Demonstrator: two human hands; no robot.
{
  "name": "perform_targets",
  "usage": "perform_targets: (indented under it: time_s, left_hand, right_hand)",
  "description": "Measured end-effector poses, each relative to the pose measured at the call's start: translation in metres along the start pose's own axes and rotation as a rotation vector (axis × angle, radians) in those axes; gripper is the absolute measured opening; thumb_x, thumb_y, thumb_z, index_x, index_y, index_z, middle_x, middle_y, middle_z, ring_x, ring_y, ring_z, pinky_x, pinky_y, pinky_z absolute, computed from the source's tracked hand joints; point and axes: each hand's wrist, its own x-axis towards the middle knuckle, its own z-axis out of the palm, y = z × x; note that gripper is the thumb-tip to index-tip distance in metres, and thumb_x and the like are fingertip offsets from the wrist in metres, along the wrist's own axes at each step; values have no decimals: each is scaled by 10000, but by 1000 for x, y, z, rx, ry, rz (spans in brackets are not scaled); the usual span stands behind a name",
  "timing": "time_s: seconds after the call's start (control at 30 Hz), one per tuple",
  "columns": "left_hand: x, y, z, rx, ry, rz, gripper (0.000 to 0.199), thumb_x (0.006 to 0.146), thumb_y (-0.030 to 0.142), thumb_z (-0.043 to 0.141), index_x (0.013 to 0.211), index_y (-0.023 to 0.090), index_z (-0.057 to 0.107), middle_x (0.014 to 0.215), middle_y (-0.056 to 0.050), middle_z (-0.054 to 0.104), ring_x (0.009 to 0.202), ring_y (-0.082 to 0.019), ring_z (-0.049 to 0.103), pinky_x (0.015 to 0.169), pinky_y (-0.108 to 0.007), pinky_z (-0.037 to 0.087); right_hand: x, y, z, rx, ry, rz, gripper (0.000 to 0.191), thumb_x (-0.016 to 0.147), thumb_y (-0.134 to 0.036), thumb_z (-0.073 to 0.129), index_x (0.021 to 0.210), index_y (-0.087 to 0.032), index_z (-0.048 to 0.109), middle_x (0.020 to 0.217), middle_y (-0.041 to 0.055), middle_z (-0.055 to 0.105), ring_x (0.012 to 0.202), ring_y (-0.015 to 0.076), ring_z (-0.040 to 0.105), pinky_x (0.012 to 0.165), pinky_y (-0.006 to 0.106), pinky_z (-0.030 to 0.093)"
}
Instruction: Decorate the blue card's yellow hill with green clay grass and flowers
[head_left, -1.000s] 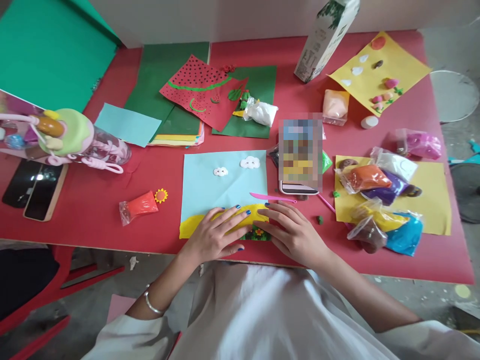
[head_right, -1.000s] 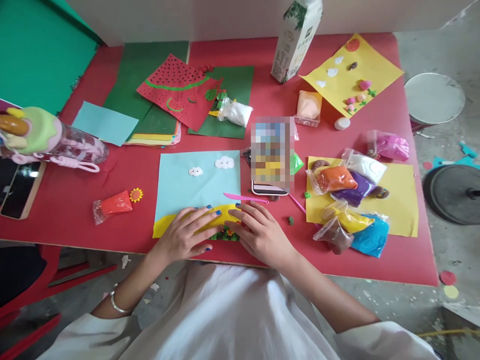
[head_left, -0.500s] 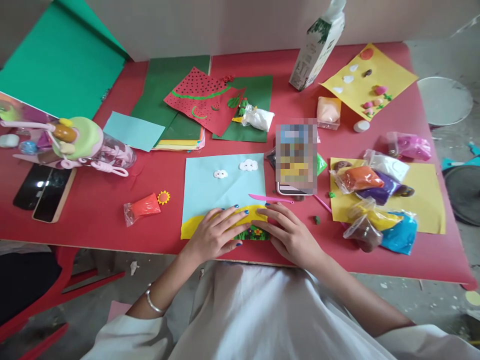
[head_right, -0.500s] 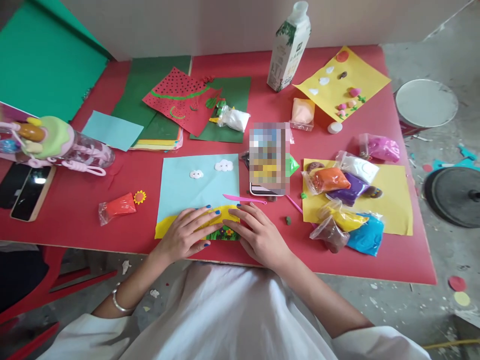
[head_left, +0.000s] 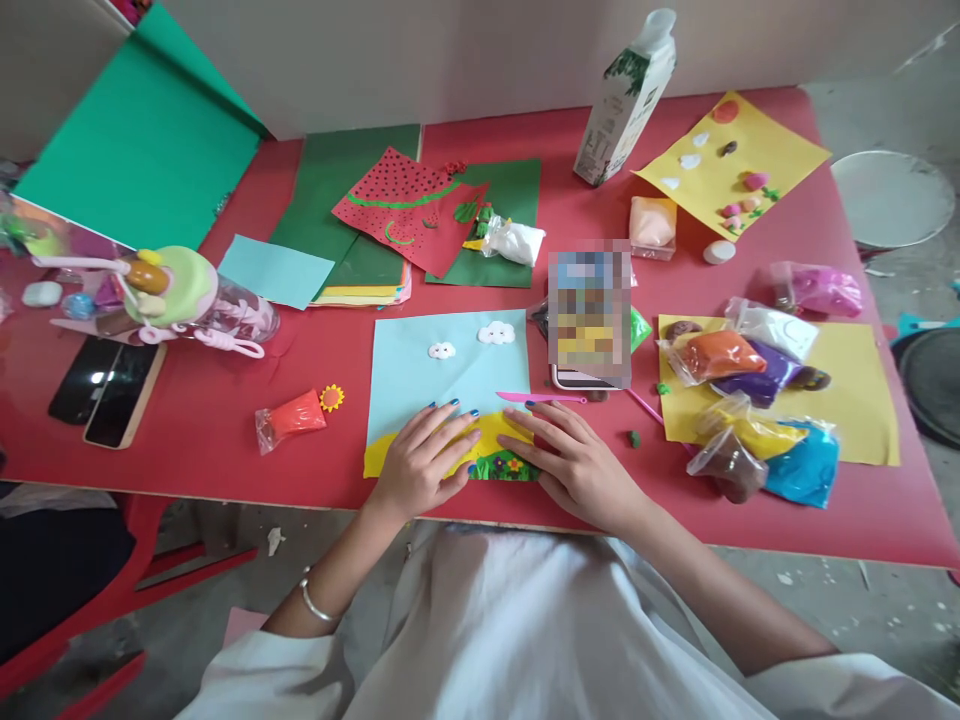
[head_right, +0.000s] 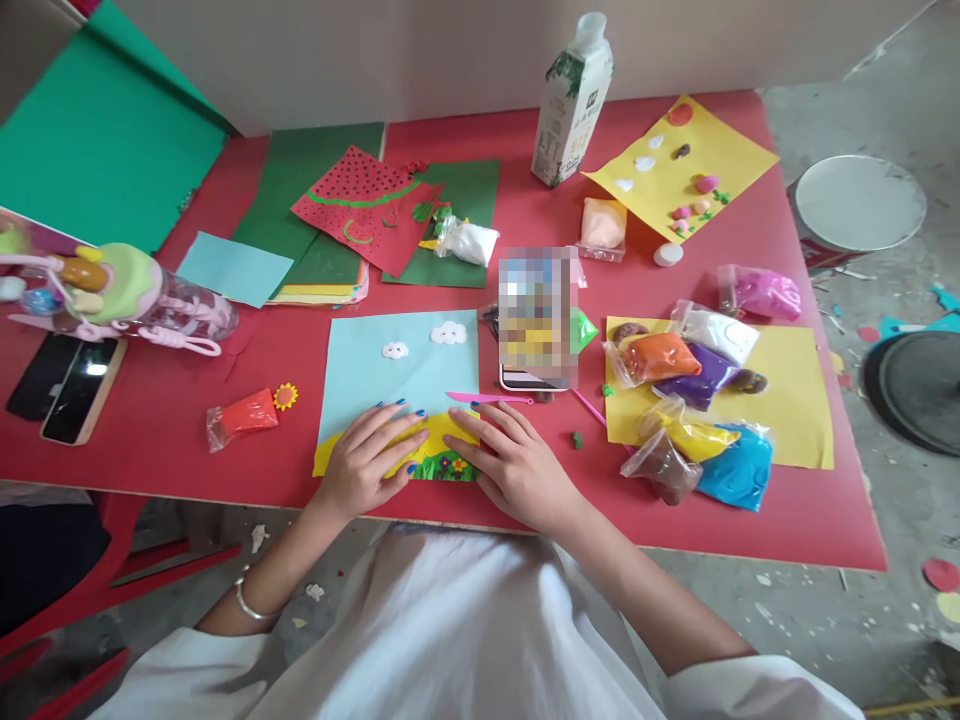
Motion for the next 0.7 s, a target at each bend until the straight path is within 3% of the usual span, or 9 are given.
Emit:
perform_targets:
  time_s: [0.13,0.27,0.43,0.7]
  left_hand:
    - [0,0,0,32,-8,-6,282,947,239,478,1097,219,716,1209,-42,711,1220,-236,594,1046,-414,442]
    - [-1,-1,-1,82,-9,-1,375,971,316,434,1270,240,648,1280,-66,670,1246,-249,565,1092,-427,378]
    - [0,0,1,115,-113,-26,438,981,388,443,1391,279,550,1407,-62,579,1340,-303,466,1124,-477,321]
    - [-1,1,4,147,-39,-40,408,969,305,456,1357,279,579,1298,-57,656,1306,-279,512,1135,-466,315]
  right_hand:
    - [0,5,1,105,51,47,599,871,-34,386,1438,-208,471,1439,87,529,1340,237,449,1082,482,470]
    - [2,5,4,79,35,78,651,873,-56,384,1497,-242,388,1431,73,542,1336,240,466,1090,494,460]
    - [4,1,6,-1,-27,98,583,859,-82,407,1427,-176,496,1459,96,516,1350,262,448,1087,485,452]
    - [6,-1,6,-44,-35,120,543,849,-94,411,1364,-181,561,1467,98,506,1349,251,441,1087,461,430]
